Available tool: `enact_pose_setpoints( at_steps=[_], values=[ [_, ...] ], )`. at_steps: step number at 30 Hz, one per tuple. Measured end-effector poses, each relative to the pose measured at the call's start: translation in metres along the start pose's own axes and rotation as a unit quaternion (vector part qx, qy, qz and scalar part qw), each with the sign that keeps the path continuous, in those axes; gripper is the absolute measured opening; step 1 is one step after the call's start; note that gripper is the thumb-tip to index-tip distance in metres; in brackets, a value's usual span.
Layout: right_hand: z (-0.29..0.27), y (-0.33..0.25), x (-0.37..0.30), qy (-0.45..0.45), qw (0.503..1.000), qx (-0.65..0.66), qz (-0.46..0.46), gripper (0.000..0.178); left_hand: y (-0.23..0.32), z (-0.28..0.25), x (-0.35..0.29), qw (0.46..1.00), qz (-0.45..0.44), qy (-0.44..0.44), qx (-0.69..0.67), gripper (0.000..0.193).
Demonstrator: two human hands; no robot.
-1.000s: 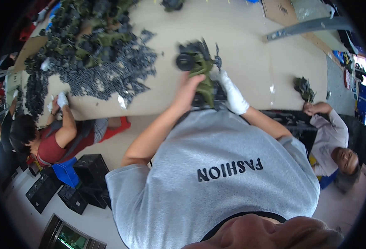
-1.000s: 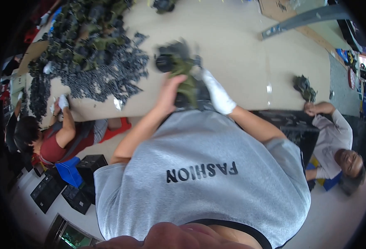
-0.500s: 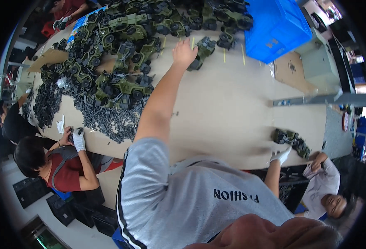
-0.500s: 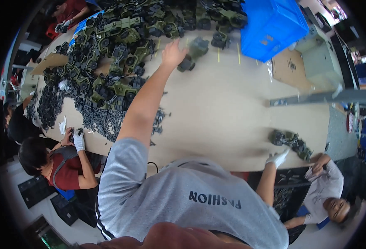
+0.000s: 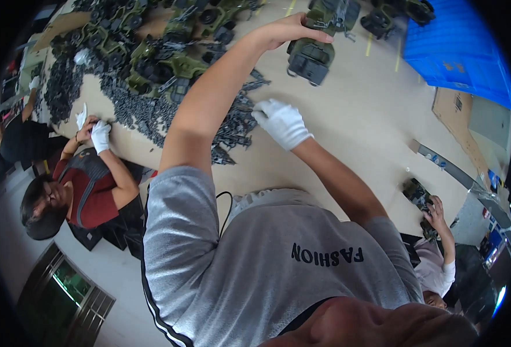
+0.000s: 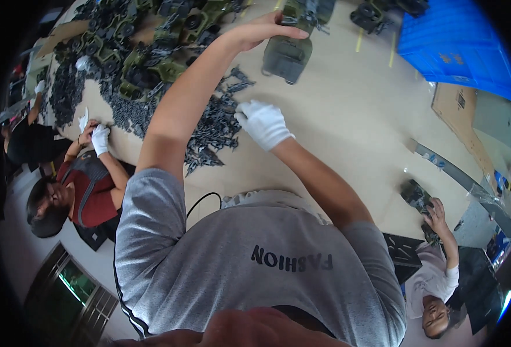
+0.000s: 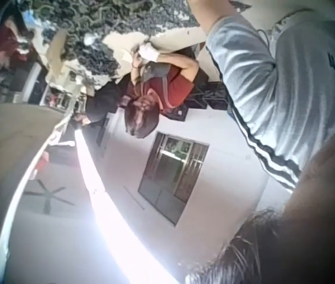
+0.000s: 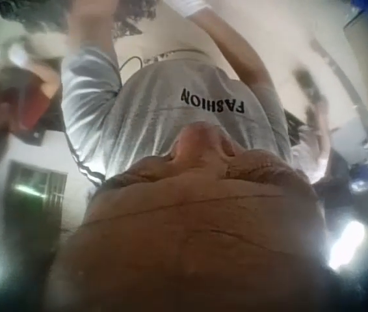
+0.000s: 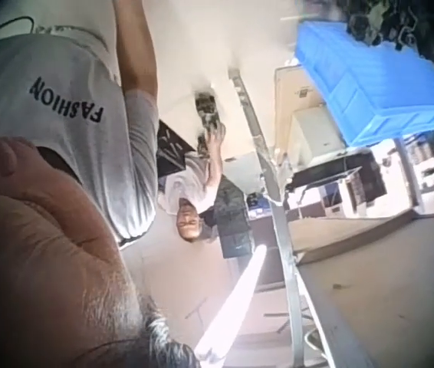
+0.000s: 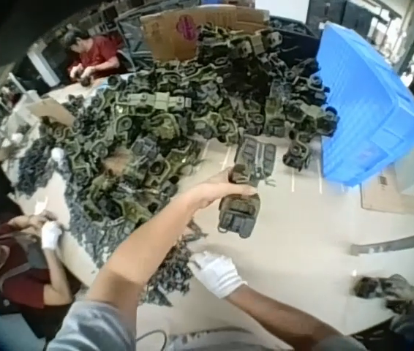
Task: The person assembles small olive green toy tanks from tank parts by hand at a workstation, then inspects the completed models.
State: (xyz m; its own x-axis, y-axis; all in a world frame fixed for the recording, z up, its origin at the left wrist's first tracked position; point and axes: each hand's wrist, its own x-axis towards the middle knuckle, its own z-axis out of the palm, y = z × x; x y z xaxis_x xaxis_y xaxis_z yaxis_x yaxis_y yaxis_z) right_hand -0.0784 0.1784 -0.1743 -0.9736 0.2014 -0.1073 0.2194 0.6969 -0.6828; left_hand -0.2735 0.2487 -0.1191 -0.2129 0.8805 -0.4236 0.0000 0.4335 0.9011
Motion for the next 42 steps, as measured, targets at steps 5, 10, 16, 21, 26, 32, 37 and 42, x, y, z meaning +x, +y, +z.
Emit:
enact_pose_setpoints(
  at_steps=[5, 10, 16, 21, 26, 32, 37, 42],
  values=[
    [0.027, -0.027, 0.018, -0.117, 0.982, -0.151, 0.004, 0.052, 0.002, -0.017, -0.137, 0.939, 0.156, 0.132, -0.277, 0.049],
    [0.015, -0.016, -0.004, 0.006, 0.988, -0.145, -0.060, 0.030, -0.040, 0.001, -0.251, 0.772, 0.251, 0.127, -0.570, 0.060],
    [-0.062, -0.029, -0.084, 0.065, 0.997, 0.043, 0.002, 0.025, -0.078, 0.078, -0.313, 0.803, 0.160, 0.132, -0.559, 0.067],
    [-0.113, -0.067, -0.172, -0.034, 0.990, -0.046, -0.131, 0.023, -0.071, 0.163, -0.325, 0.834, 0.061, 0.000, -0.549, 0.066],
    [-0.070, -0.077, -0.243, 0.109, 0.884, 0.448, 0.070, 0.021, -0.052, 0.201, -0.340, 0.729, 0.048, -0.111, -0.674, 0.058],
    [-0.065, -0.094, -0.262, 0.127, 0.590, 0.781, 0.164, 0.016, -0.035, 0.222, -0.358, 0.771, 0.069, -0.081, -0.628, 0.055],
    [-0.092, -0.127, -0.281, 0.049, 0.554, 0.829, 0.061, 0.026, -0.023, 0.229, -0.371, 0.788, 0.116, -0.066, -0.601, 0.055],
    [-0.093, -0.126, -0.299, 0.116, 0.707, 0.696, 0.051, 0.034, -0.023, 0.237, -0.379, 0.757, 0.112, -0.089, -0.637, 0.051]
  ],
)
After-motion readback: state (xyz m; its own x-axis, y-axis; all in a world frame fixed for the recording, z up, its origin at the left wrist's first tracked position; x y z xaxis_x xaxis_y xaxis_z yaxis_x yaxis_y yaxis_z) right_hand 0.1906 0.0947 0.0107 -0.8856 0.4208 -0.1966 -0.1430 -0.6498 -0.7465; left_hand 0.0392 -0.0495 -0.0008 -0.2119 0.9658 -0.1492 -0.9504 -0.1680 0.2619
